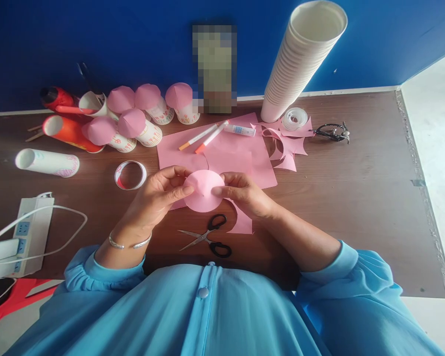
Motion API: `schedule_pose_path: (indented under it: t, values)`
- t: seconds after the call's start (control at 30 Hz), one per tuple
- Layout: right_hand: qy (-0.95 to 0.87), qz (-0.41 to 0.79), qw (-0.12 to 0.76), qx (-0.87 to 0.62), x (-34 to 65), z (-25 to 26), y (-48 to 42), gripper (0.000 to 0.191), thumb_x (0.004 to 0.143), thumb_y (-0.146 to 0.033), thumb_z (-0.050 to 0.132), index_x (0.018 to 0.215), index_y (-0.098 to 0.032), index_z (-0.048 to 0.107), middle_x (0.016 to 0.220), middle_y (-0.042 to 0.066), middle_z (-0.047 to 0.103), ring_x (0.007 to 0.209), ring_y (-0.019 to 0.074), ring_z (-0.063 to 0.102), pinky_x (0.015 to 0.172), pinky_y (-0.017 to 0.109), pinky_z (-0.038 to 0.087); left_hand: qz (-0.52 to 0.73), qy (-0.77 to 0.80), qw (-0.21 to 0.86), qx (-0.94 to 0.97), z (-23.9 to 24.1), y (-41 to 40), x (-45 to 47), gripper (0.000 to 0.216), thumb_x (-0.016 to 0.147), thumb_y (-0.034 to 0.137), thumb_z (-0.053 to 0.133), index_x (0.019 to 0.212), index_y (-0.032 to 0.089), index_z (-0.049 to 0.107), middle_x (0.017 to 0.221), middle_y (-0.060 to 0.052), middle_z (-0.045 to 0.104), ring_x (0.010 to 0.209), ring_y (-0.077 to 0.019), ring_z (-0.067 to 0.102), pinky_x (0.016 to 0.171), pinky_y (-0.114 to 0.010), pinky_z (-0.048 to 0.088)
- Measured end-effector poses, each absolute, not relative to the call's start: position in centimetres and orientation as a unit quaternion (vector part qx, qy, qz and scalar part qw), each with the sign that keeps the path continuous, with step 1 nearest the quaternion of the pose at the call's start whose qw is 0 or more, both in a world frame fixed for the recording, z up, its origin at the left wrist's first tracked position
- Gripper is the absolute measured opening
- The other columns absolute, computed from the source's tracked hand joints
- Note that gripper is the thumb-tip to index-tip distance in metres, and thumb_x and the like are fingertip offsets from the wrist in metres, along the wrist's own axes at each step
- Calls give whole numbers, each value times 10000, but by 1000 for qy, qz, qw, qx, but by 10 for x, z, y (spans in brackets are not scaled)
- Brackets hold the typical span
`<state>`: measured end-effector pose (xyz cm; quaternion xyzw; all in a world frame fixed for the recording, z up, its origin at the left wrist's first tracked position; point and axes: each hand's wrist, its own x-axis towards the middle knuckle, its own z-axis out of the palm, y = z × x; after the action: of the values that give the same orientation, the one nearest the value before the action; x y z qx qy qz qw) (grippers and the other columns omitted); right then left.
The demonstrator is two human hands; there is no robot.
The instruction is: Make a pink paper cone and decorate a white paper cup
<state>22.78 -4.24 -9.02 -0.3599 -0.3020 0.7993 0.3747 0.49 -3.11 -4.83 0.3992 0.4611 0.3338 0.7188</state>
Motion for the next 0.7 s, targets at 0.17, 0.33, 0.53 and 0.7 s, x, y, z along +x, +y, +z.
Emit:
schedule_pose_path:
  t: [0.17, 0.33, 0.53, 0.7]
  values:
    - [-309, 796, 385, -350, 229, -91, -41, 244, 753, -369, 907, 818, -166, 789, 780, 25, 740, 771, 166, 642, 777, 294, 511, 329, 438, 694, 467, -47, -30, -3, 340, 926, 491, 727, 851, 163, 769, 865, -60, 762, 896, -205, 699, 799, -283, 536]
    - [-296, 801, 391, -342, 229, -93, -42, 203, 766, -331, 901, 832, -167, 800, 774, 18, 744, 777, 151, 655, 775, 261, 521, 322, 428, 678, 504, -46, -30, -8, 379, 977, 507, 642, 863, 177, 789, 871, -69, 767, 882, -221, 692, 822, -324, 532]
    - [-298, 804, 392, -333, 230, -94, -43, 191, 787, -329, 896, 840, -171, 803, 781, 17, 751, 781, 146, 667, 779, 252, 535, 333, 423, 668, 514, -46, -31, -9, 298, 952, 457, 702, 908, 179, 798, 889, -58, 771, 901, -202, 695, 780, -283, 527]
    - [-300, 806, 388, -331, 230, -95, -43, 193, 798, -328, 891, 873, -170, 809, 799, 21, 762, 796, 152, 681, 790, 261, 543, 322, 419, 667, 525, -42, -32, -7, 207, 838, 370, 840, 917, 182, 806, 883, -46, 787, 819, -175, 701, 746, -266, 554]
